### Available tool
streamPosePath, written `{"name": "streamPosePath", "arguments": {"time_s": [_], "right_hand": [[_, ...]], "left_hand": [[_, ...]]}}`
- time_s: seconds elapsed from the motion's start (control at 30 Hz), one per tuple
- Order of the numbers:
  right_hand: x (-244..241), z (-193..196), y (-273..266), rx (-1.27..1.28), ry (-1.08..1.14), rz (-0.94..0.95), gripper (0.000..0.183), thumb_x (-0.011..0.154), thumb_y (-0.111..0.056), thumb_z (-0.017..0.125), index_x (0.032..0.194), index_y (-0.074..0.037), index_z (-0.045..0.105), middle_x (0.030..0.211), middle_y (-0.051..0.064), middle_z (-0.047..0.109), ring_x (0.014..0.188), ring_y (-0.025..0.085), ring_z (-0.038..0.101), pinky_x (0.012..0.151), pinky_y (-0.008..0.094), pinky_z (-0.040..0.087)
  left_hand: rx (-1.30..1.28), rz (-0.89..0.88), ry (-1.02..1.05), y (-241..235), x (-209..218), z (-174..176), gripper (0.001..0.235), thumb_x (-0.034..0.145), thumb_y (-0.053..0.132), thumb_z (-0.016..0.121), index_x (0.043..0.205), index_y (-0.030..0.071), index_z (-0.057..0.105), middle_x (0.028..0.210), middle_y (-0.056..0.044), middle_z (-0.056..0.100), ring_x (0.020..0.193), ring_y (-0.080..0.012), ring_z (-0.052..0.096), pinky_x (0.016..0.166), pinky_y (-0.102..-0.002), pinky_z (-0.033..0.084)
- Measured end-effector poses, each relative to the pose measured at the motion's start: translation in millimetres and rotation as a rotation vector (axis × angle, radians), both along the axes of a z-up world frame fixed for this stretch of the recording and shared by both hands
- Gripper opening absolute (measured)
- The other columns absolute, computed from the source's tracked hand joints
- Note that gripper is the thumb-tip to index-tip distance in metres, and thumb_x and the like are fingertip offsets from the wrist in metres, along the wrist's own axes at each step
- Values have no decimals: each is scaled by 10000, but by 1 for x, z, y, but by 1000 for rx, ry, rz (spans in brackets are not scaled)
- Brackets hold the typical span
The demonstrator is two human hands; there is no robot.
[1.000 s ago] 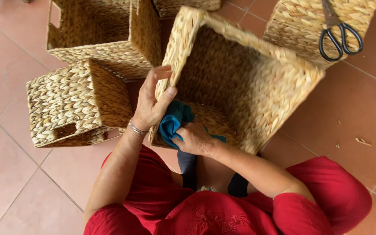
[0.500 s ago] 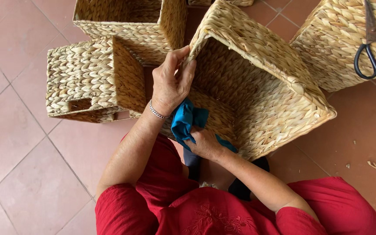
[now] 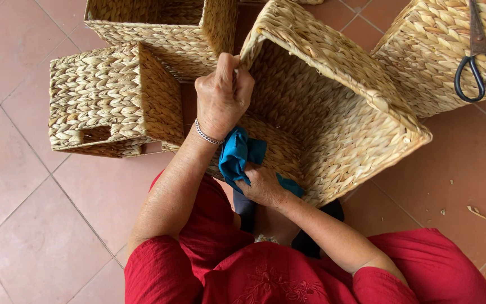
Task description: The person wipes the exterior and interior of woven baskets with a blue cloth and trims loose strands using scissors. The person handles several baskets one at a time, rotating them to clean all sides and the inside.
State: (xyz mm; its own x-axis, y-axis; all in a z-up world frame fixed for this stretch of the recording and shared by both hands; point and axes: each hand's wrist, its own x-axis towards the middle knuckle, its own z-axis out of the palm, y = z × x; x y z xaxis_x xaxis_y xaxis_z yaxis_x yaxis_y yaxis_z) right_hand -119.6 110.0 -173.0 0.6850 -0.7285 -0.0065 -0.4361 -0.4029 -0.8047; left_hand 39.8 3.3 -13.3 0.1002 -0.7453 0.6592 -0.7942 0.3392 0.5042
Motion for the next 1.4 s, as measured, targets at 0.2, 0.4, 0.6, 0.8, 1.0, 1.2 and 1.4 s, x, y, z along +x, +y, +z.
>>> {"name": "streamPosePath", "arguments": {"time_s": [0.2,0.4,0.6,0.8,1.0,1.2,1.4], "right_hand": [[-10,11,-21,-10,-237,-29,292,939,-288,697,1127,-65,715,1013,172,772,884,336,760,774,425,608],[-46,76,-103,558,-479,-435,329,1007,-332,577,1215,-96,672,1184,127,724,1121,218,702,1012,379,566],[-58,137,-150,855,-1080,-776,214,973,-221,521,961,-59,660,888,81,675,778,202,666,712,333,563],[14,86,-160,229,-832,-624,171,992,-158,517,892,-90,638,747,39,616,608,133,577,514,305,475],[8,71,-155,258,-781,-584,95,1024,-128,565,1026,-78,646,840,39,644,744,158,612,664,328,529],[-102,60,-187,955,-1363,-1125,446,951,-292,351,959,8,682,883,194,718,772,301,699,715,440,606],[-108,-29,-227,643,-1409,-1177,257,1004,-202,498,936,-3,646,874,157,685,800,311,668,722,469,592]], "left_hand": [[145,-20,83,-6,20,-8,186,1071,125,709,1191,95,572,840,-52,741,664,-172,742,585,-304,578],[233,-259,67,5,36,-12,629,1114,397,624,1600,119,337,1463,-217,579,1273,-372,613,1082,-474,519],[390,-302,118,3,20,-20,570,1209,360,443,1674,155,184,1667,-246,396,1539,-432,425,1252,-479,391],[483,-286,185,15,5,-7,601,1178,397,432,1681,181,184,1639,-168,483,1506,-336,513,1216,-370,471],[355,-357,265,22,1,-7,520,1231,368,435,1660,164,224,1665,-196,435,1572,-333,466,1269,-391,425],[422,-299,300,14,5,-13,632,1162,420,522,1670,173,238,1632,-144,518,1504,-284,539,1215,-361,465],[399,-318,235,23,-8,-16,590,1194,385,520,1668,180,234,1689,-139,410,1575,-304,430,1313,-384,421]]}}
